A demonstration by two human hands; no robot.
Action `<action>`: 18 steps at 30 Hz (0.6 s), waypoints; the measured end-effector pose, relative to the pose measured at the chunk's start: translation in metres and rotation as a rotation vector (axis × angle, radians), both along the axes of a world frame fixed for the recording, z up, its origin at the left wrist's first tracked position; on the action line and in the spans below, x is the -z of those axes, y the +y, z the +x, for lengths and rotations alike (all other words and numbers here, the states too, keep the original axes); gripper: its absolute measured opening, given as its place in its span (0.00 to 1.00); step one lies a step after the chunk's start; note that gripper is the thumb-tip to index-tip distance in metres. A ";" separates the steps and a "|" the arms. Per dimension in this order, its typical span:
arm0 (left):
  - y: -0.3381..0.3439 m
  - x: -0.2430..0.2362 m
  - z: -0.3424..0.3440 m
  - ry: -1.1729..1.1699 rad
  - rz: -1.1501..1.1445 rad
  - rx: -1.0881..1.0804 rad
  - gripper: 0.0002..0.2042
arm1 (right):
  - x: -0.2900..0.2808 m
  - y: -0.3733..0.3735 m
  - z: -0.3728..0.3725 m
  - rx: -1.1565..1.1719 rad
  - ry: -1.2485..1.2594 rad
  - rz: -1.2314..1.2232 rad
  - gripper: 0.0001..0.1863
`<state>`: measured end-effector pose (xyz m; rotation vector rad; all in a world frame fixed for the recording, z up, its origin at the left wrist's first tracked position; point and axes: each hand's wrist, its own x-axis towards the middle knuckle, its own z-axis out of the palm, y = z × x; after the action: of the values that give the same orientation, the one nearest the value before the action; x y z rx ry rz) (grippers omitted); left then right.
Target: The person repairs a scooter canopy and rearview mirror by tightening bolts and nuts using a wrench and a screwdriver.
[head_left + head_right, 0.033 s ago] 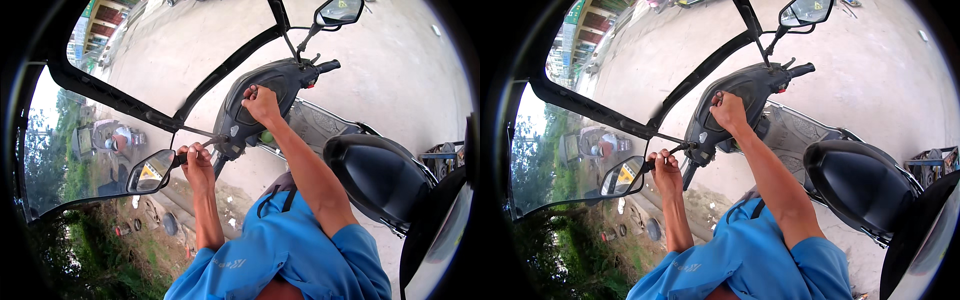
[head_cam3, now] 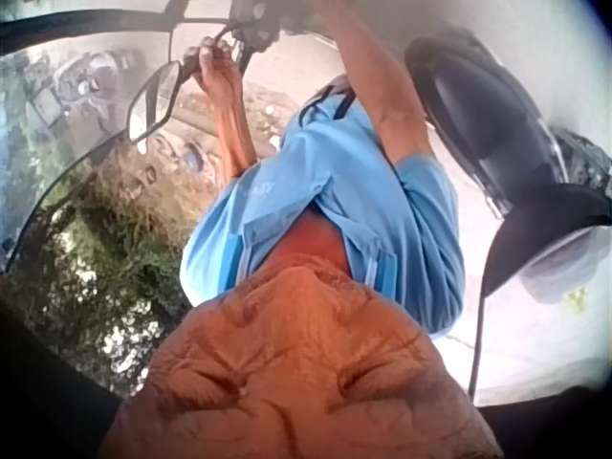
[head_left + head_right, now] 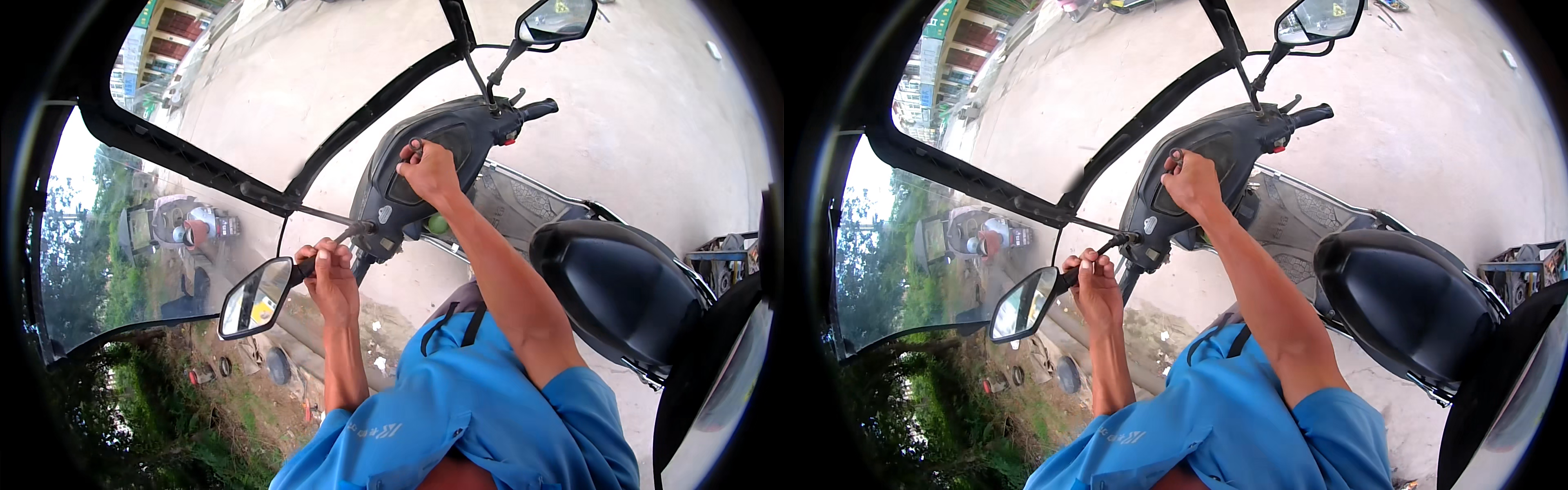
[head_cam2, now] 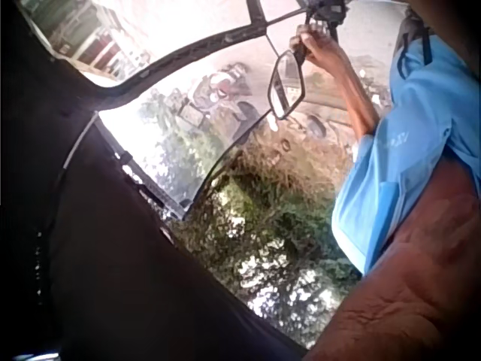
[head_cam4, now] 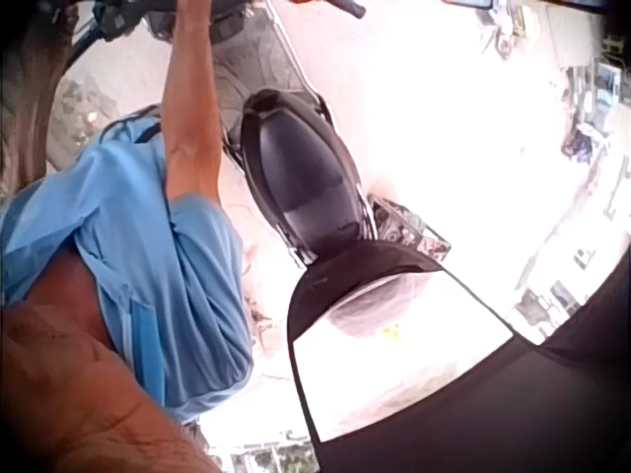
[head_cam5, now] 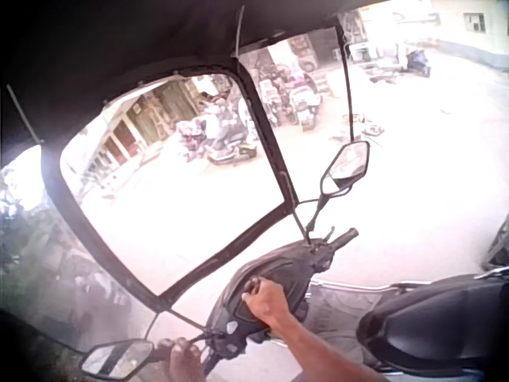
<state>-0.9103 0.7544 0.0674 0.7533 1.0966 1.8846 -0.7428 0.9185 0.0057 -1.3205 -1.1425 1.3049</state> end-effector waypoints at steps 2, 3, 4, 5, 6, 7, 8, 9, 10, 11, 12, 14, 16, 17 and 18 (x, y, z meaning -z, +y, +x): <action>-0.017 0.017 0.020 0.287 0.145 0.054 0.07 | 0.001 -0.001 -0.003 -0.009 -0.017 0.018 0.08; -0.027 0.021 0.018 0.588 0.098 0.108 0.08 | 0.001 -0.001 -0.003 -0.016 -0.026 0.026 0.08; -0.037 0.036 0.010 0.715 0.045 0.100 0.09 | 0.000 -0.003 -0.006 -0.021 -0.014 0.037 0.08; -0.039 0.047 -0.009 0.931 0.044 0.129 0.10 | -0.001 -0.003 -0.009 -0.028 -0.002 0.047 0.09; -0.023 0.025 -0.002 1.254 0.040 0.192 0.11 | 0.003 -0.002 -0.005 -0.021 -0.003 0.053 0.09; -0.009 0.000 0.004 1.605 0.086 0.213 0.13 | 0.004 0.001 -0.001 -0.025 -0.024 0.058 0.09; 0.004 -0.024 0.009 1.895 0.189 0.213 0.14 | 0.008 0.009 0.003 -0.033 -0.005 0.068 0.08; 0.024 -0.044 0.021 1.960 0.118 0.296 0.14 | 0.016 0.015 0.003 -0.050 0.015 0.074 0.07; 0.041 -0.057 0.036 2.023 0.032 0.380 0.14 | 0.024 0.015 0.004 -0.077 0.040 0.076 0.06; 0.055 -0.062 0.043 2.061 -0.026 0.379 0.11 | 0.031 0.015 0.001 -0.086 0.251 0.073 0.05; 0.071 -0.065 0.051 2.090 -0.071 0.389 0.09 | 0.039 0.016 0.001 -0.085 0.463 0.067 0.04; 0.096 -0.074 0.052 2.082 -0.410 0.328 0.11 | 0.017 0.012 0.008 -0.113 0.352 0.037 0.05; 0.121 -0.067 0.041 1.971 -0.334 0.184 0.15 | 0.004 0.013 0.022 -0.184 0.423 -0.143 0.08; 0.128 -0.062 0.024 1.720 -0.485 0.226 0.14 | 0.000 0.013 0.022 -0.182 0.447 -0.162 0.09; 0.134 -0.063 0.017 1.460 -0.627 0.280 0.13 | 0.002 0.013 0.023 -0.169 0.468 -0.191 0.09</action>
<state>-0.8935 0.8883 0.1301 1.8006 2.0916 0.4221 -0.7195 0.9317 0.0040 -0.9856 -0.8279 1.7704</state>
